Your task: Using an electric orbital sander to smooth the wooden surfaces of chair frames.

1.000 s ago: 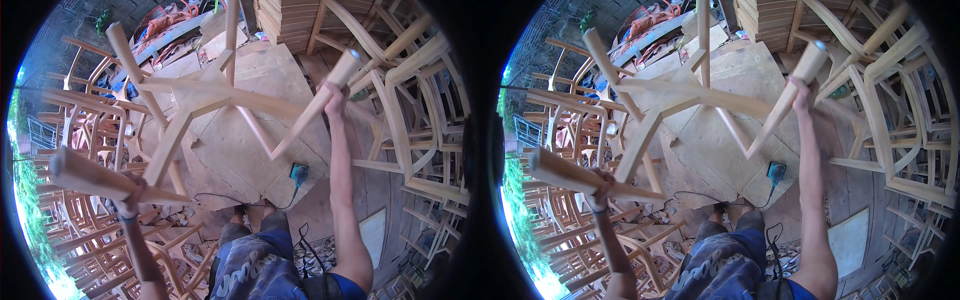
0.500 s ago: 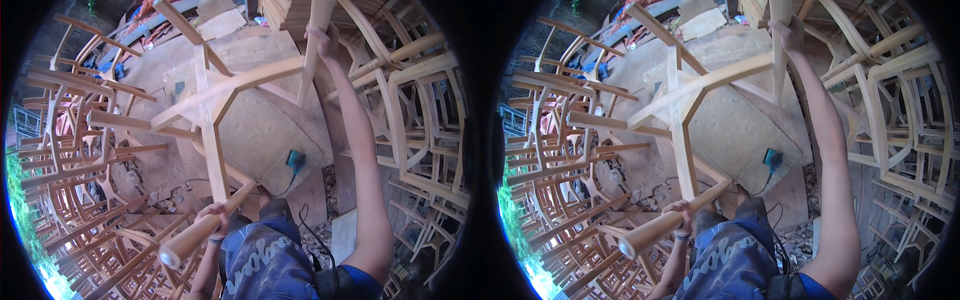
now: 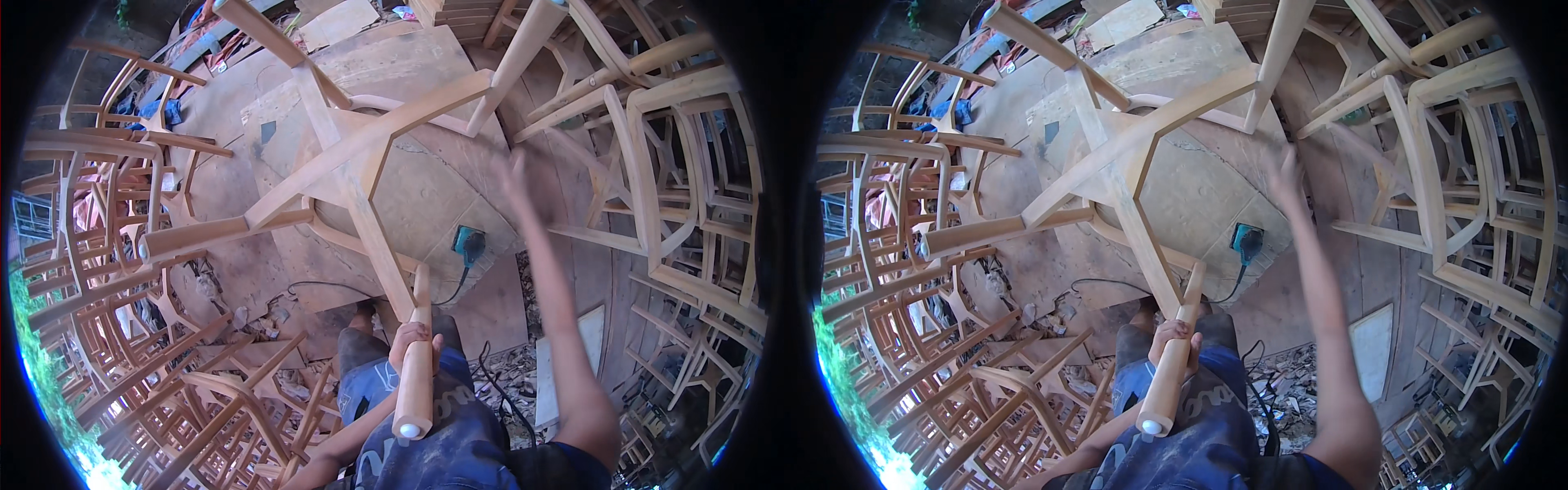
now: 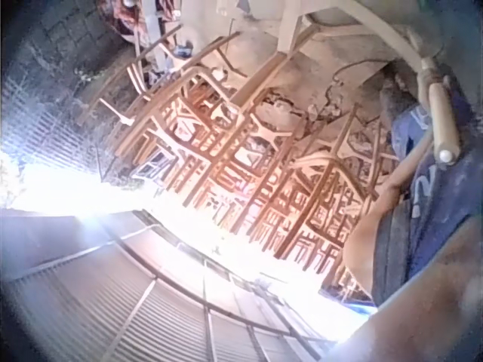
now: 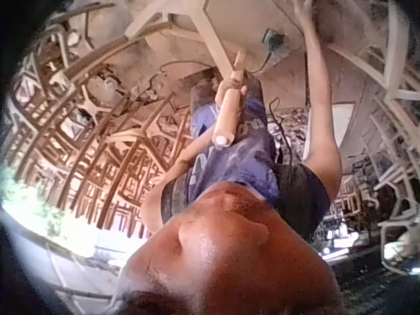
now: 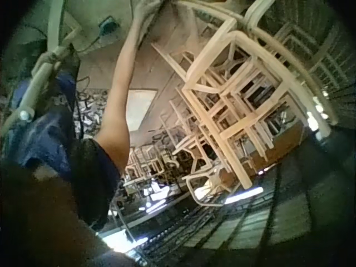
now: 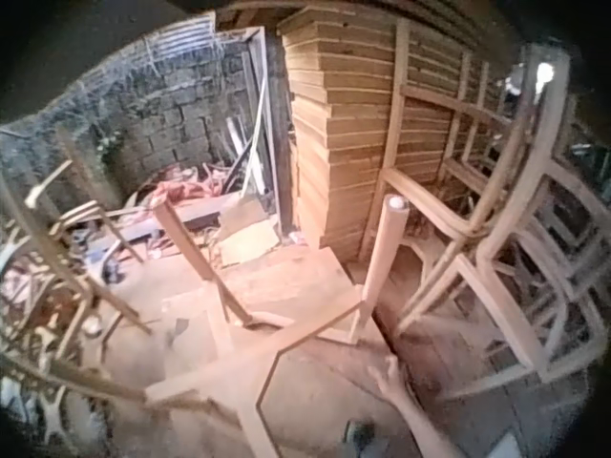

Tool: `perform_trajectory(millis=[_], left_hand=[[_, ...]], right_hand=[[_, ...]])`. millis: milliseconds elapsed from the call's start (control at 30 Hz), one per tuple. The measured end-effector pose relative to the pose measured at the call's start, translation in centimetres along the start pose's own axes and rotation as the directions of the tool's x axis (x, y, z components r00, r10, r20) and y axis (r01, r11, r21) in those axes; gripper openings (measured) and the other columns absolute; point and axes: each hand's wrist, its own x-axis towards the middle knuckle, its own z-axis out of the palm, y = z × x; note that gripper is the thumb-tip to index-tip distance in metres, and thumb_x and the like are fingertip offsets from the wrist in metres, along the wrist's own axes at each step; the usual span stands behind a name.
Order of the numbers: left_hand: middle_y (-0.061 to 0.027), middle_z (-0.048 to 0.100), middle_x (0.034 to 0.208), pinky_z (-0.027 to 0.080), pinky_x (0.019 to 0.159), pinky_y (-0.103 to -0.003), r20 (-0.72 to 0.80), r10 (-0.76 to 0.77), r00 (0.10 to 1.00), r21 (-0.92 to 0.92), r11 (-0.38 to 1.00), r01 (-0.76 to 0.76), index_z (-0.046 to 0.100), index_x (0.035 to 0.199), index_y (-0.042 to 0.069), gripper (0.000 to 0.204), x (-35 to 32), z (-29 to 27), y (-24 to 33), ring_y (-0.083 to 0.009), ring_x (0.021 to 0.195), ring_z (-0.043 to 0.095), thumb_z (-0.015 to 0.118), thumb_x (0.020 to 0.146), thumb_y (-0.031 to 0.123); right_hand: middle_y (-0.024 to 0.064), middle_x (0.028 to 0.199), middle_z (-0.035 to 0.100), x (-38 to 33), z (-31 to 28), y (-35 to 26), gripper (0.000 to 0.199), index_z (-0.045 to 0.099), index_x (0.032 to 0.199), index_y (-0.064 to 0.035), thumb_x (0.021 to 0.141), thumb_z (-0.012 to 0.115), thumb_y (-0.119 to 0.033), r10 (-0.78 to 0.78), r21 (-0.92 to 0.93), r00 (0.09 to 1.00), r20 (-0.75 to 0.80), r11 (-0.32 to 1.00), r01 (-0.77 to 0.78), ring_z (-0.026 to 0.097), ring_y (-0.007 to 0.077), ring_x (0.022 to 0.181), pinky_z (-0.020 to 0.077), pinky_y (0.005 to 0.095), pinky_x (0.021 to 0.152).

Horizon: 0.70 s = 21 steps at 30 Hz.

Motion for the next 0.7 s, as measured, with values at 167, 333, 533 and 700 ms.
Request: perform_trajectory(millis=[167,333,533,700], left_hand=[[-0.0122,0.064,0.095,0.054,0.083,-0.037,-0.011,-0.041,0.999,0.004,0.999,0.042,0.059,0.096,0.002,0.032,-1.0,1.2,-0.6,-0.0265,0.090,0.066,0.085,0.078,0.002],[-0.0147,0.063,0.098,0.053,0.089,-0.038,0.050,-0.113,0.992,0.033,0.993,0.112,0.058,0.099,0.001,0.036,-2.6,1.5,-1.8,-0.0265,0.095,0.066,0.086,0.082,0.015],[-0.0147,0.063,0.101,0.053,0.089,-0.038,0.080,-0.087,0.993,0.063,0.995,0.083,0.058,0.102,0.001,0.038,-2.6,0.9,-2.2,-0.0268,0.097,0.066,0.086,0.082,0.016],[-0.0123,0.064,0.106,0.051,0.091,-0.041,0.287,-0.117,0.951,0.080,0.992,0.098,0.065,0.104,0.007,0.041,-2.3,-0.3,-2.8,-0.0315,0.105,0.062,0.090,0.074,0.016]], right_hand=[[0.0426,0.154,0.030,-19.7,10.4,11.5,0.118,0.017,0.162,-0.0087,0.074,0.087,-0.045,0.559,-0.424,0.782,0.275,0.801,-0.423,0.039,0.0622,0.136,0.0344,0.0615,0.114],[0.0395,0.129,0.040,-23.8,14.7,13.2,0.108,0.023,0.158,-0.0186,0.072,0.090,-0.019,0.412,-0.205,0.908,-0.076,0.885,-0.419,0.054,0.0556,0.113,0.0487,0.0571,0.097],[0.0336,0.128,0.042,-23.0,13.7,11.7,0.090,0.034,0.152,-0.0197,0.076,0.083,-0.014,0.441,-0.173,0.897,-0.037,0.881,-0.440,0.056,0.0523,0.112,0.0493,0.0558,0.095],[0.0332,0.124,0.049,-28.0,8.7,14.1,0.080,0.041,0.148,-0.0149,0.076,0.076,-0.015,0.115,-0.044,0.986,-0.119,0.992,-0.121,0.054,0.0539,0.114,0.0461,0.0545,0.100]])
